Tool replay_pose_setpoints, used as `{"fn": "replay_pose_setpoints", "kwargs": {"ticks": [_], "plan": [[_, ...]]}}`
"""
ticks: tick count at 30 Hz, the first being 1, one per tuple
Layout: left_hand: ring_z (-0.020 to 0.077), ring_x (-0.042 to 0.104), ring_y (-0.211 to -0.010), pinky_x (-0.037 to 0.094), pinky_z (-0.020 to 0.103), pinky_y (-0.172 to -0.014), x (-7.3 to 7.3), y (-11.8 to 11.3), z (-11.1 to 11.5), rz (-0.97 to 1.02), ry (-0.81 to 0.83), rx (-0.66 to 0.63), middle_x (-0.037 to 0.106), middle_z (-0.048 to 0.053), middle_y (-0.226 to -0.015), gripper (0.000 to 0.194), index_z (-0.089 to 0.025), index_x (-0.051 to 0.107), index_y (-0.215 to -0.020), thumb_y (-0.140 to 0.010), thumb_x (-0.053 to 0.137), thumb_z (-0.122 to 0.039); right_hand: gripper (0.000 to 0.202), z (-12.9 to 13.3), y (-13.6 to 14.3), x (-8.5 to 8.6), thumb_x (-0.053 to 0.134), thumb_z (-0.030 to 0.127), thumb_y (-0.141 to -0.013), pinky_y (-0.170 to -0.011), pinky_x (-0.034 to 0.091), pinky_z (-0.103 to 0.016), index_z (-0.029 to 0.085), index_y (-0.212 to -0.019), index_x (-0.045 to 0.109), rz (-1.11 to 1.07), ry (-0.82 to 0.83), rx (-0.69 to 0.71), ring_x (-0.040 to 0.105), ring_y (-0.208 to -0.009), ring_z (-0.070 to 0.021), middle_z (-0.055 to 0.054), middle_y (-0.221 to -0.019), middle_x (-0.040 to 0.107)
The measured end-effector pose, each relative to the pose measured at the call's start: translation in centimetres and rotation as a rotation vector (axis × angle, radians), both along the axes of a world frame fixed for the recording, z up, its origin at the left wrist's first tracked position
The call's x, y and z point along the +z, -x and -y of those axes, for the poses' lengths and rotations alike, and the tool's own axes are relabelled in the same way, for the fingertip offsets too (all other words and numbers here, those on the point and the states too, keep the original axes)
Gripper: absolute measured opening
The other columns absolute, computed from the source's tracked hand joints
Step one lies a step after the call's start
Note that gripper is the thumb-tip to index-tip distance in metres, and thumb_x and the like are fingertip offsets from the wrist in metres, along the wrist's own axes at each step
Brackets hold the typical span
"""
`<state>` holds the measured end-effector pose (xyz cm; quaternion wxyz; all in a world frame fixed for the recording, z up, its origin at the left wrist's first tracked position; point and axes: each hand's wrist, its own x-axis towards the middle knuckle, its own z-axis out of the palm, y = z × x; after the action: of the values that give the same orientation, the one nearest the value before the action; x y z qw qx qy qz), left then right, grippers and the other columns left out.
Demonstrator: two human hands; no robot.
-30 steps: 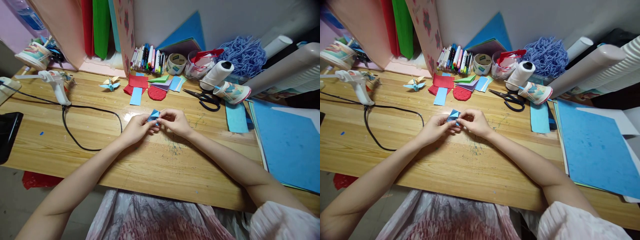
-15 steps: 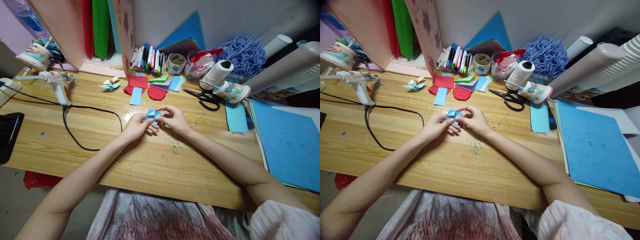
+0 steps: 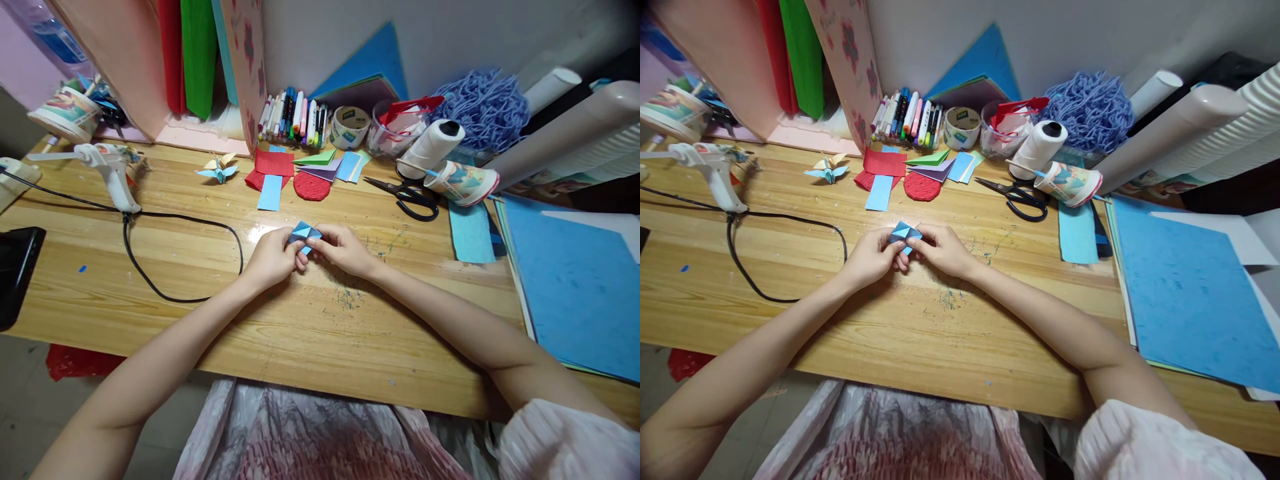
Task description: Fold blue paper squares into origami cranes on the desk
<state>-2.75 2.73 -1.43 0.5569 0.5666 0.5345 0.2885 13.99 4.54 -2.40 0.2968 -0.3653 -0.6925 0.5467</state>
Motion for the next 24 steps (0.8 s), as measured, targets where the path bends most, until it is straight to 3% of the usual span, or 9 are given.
{"fn": "replay_pose_setpoints", "kwargs": {"ticks": [7,13,19,24], "plan": [[0.013,0.064,-0.054,0.052,0.024,-0.055,0.3,-0.1,-0.1,0.161,0.024,-0.049,0.065,0.002,-0.062,0.009,-0.012,0.054,-0.084,-0.084,0.047,-0.017,0.024,-0.5,-0.3,-0.2,0.052,0.034,-0.085,-0.053,0.036,-0.021,0.014,-0.072,0.052,-0.075,0.02,0.002,0.044,-0.055,-0.0069,0.003,-0.061,0.049],[0.0114,0.061,-0.05,0.046,0.021,-0.051,0.1,0.2,0.2,-0.024,-0.151,-0.052,0.06,-0.001,-0.057,0.012,-0.015,0.054,-0.077,-0.084,0.047,-0.021,0.025,-0.3,-0.2,0.1,0.053,0.037,-0.085,-0.055,0.037,-0.022,0.014,-0.074,0.054,-0.082,0.025,0.03,0.046,-0.059,-0.0082,0.001,-0.066,0.053],[0.0111,0.061,-0.054,0.049,0.022,-0.054,0.9,0.3,-0.2,0.21,-0.001,-0.029,0.062,0.001,-0.064,0.019,-0.013,0.055,-0.083,-0.081,0.056,-0.032,0.028,-0.2,-0.1,-0.2,0.053,0.044,-0.085,-0.051,0.037,-0.022,0.017,-0.077,0.052,-0.116,0.066,-0.009,0.045,-0.055,-0.0073,0.002,-0.064,0.051],[0.0079,0.056,-0.05,0.042,0.017,-0.044,1.3,0.6,-0.3,0.218,-0.003,-0.008,0.063,0.002,-0.069,0.025,-0.013,0.056,-0.084,-0.086,0.049,-0.037,0.031,-0.1,0.0,-0.3,0.047,0.047,-0.088,-0.044,0.035,-0.02,0.018,-0.077,0.048,-0.142,0.103,-0.097,0.045,-0.048,-0.0056,0.003,-0.064,0.053]]}}
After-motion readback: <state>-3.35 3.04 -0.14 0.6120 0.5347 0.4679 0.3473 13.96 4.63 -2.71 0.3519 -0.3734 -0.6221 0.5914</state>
